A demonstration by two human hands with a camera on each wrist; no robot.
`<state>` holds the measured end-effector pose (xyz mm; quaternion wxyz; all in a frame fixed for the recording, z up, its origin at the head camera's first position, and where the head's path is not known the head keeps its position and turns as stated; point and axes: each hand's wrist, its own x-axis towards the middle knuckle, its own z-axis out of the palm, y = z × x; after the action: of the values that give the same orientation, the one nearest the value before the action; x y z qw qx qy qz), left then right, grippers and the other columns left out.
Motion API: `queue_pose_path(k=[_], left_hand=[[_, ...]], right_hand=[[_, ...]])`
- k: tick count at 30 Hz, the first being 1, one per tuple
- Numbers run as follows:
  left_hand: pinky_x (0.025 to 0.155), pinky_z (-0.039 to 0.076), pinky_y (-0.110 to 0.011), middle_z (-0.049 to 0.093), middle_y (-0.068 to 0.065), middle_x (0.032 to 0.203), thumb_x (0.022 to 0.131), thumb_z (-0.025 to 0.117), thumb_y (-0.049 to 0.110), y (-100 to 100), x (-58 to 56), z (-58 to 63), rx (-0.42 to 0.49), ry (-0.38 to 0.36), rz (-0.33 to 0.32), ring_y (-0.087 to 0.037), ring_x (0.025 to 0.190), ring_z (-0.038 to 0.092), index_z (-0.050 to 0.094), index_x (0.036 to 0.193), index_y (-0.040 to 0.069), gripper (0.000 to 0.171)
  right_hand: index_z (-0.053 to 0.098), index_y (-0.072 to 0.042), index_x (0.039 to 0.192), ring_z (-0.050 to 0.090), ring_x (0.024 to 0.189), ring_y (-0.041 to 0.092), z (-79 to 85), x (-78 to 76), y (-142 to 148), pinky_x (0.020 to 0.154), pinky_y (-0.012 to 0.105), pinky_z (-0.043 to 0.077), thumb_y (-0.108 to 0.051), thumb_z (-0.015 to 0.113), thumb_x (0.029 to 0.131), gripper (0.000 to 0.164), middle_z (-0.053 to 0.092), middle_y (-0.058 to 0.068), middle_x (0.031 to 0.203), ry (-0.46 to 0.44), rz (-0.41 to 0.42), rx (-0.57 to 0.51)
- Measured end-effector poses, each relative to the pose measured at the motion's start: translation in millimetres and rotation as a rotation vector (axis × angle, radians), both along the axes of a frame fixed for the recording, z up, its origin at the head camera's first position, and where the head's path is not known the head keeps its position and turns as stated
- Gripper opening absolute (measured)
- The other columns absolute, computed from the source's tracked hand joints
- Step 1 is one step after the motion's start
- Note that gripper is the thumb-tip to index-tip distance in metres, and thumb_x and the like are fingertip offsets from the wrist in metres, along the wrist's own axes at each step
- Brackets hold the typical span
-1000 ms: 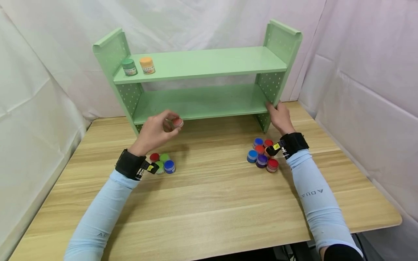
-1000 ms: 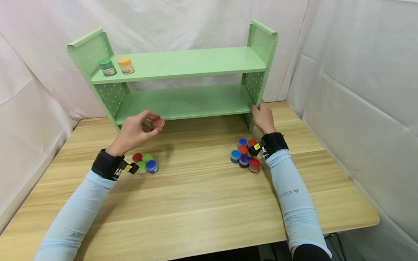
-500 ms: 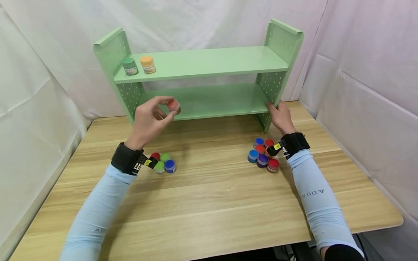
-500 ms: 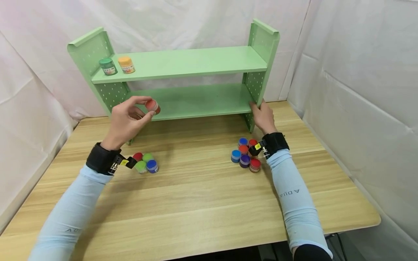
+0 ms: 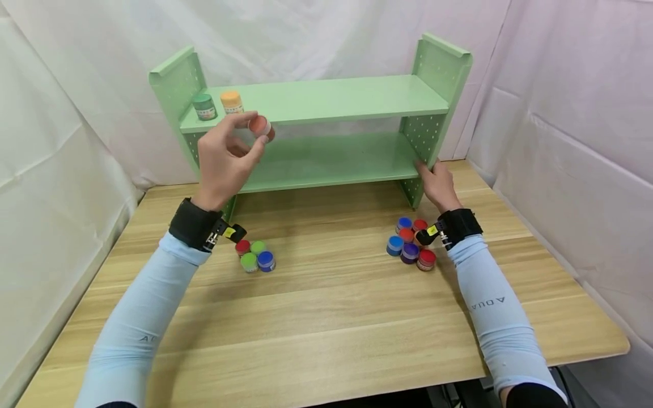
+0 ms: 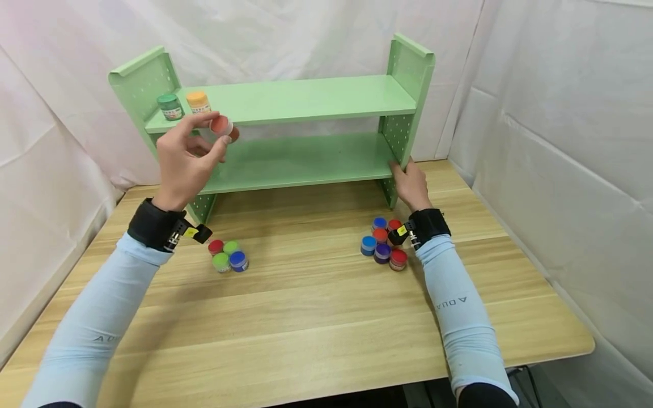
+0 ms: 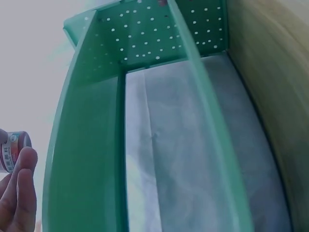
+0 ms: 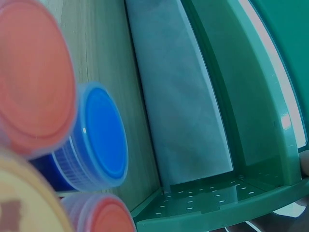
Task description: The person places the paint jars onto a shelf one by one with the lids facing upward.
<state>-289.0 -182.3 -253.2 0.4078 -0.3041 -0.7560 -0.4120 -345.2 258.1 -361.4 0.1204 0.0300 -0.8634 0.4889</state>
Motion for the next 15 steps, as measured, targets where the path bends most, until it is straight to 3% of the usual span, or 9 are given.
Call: queue_pose_path(k=[4,8,12,15], left_hand=[[0.063,0.048,-0.008,0.075,-0.013,0.117,0.095,0.070,0.011,1,-6.9,11.7,0.010,0.010,0.010,0.018,0.060,0.056,0.068,0.131,0.004,0.036],[0.077,0.054,-0.013,0.075,-0.011,0.119,0.098,0.069,0.014,0,-13.0,18.6,-0.023,0.016,0.098,0.020,0.058,0.054,0.068,0.131,0.005,0.035],[0.088,0.059,-0.032,0.077,-0.006,0.119,0.097,0.071,0.023,0,-17.5,23.7,-0.058,-0.013,0.221,-0.004,0.061,0.064,0.071,0.129,0.008,0.035],[0.088,0.059,-0.041,0.076,-0.006,0.121,0.097,0.071,0.031,1,-19.9,27.6,-0.078,-0.052,0.290,-0.023,0.077,0.074,0.071,0.128,0.010,0.037]], right_hand=[[0.034,-0.013,0.162,0.047,0.144,0.043,-0.8,0.2,-2,0.115,0.063,0.040,-0.050,0.040,0.107,0.066,0.046,0.022,0.159,0.010,0.002,0.000],[0.034,-0.012,0.162,0.046,0.145,0.043,-1.7,-0.5,-4,0.116,0.064,0.038,-0.049,0.040,0.108,0.066,0.046,0.023,0.159,0.019,0.012,0.006],[0.032,-0.013,0.163,0.045,0.146,0.043,-0.8,-1.5,-5,0.116,0.064,0.038,-0.048,0.039,0.108,0.066,0.045,0.022,0.160,0.019,0.018,0.006],[0.032,-0.013,0.163,0.046,0.145,0.043,0.0,-1.5,-5,0.115,0.064,0.039,-0.049,0.039,0.107,0.066,0.045,0.023,0.159,0.019,0.013,0.011]])
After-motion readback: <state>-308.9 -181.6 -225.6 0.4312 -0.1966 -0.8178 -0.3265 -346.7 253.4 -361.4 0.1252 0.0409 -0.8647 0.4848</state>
